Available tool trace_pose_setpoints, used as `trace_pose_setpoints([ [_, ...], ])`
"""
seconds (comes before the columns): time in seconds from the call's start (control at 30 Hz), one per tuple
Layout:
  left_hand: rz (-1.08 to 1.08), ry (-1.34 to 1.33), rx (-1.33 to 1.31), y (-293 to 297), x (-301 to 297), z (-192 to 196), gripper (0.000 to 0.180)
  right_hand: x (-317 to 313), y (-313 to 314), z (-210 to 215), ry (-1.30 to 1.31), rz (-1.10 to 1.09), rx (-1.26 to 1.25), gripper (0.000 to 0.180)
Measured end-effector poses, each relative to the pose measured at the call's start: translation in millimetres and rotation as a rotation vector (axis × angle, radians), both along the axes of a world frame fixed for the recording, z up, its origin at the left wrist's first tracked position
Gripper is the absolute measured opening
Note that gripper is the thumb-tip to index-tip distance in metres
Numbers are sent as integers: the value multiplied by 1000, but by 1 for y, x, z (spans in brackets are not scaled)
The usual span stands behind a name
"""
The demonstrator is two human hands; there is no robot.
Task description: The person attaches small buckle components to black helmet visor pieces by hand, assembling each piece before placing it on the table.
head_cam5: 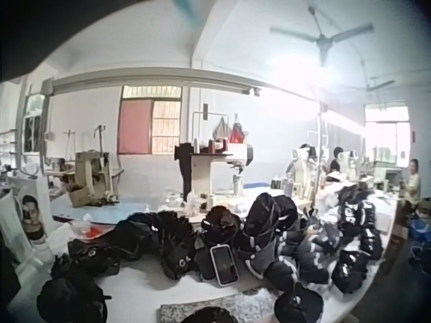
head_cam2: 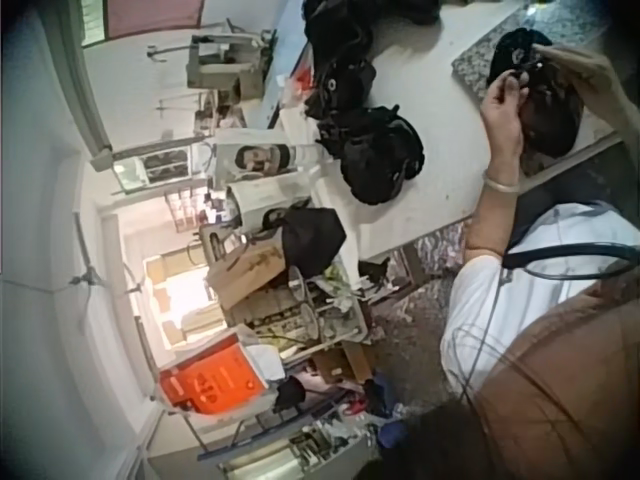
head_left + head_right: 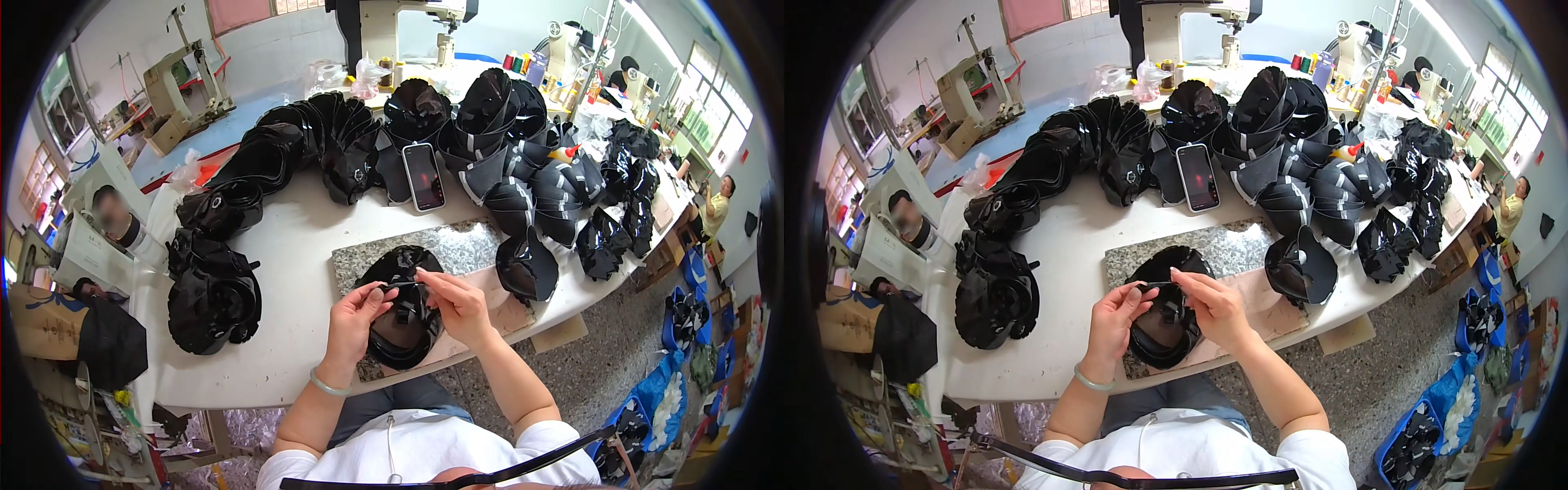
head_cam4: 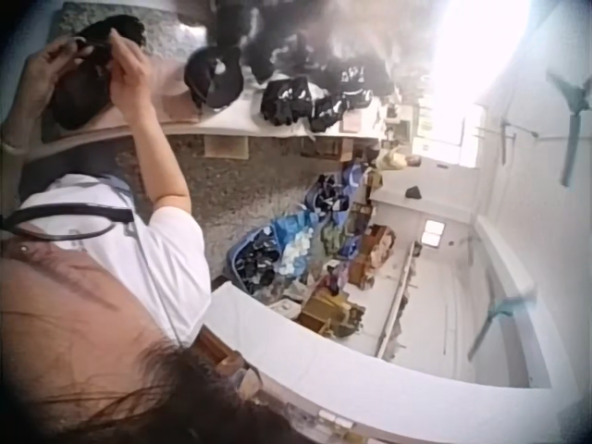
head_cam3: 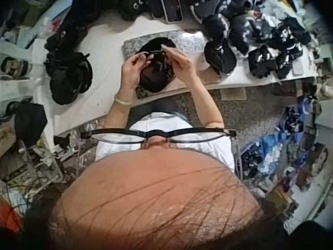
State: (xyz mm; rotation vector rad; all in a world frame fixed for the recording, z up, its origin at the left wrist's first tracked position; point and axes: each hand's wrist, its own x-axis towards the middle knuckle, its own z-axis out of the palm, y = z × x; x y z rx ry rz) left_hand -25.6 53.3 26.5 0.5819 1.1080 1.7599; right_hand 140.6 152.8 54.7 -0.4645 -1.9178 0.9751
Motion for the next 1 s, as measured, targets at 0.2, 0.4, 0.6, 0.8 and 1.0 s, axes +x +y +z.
trace_pose_setpoints([
  [0.2, -126, -272, 34, -2, -14, -5, 25, 4, 4, -3, -226, -64, 206, 20],
  [0.4, -112, -289, -8, -13, -26, -5, 24, -22, -6, -5, -53, -71, 212, 17],
  [0.6, -168, -292, -11, -7, -23, -6, 23, -18, -5, -1, -140, -42, 239, 14],
  [0.8, -204, -233, -34, -8, -24, -7, 21, -24, -9, -1, -219, 39, 320, 17],
  [1.0, -254, -115, -37, -9, -24, -8, 24, -25, -6, -4, -245, 86, 288, 20],
])
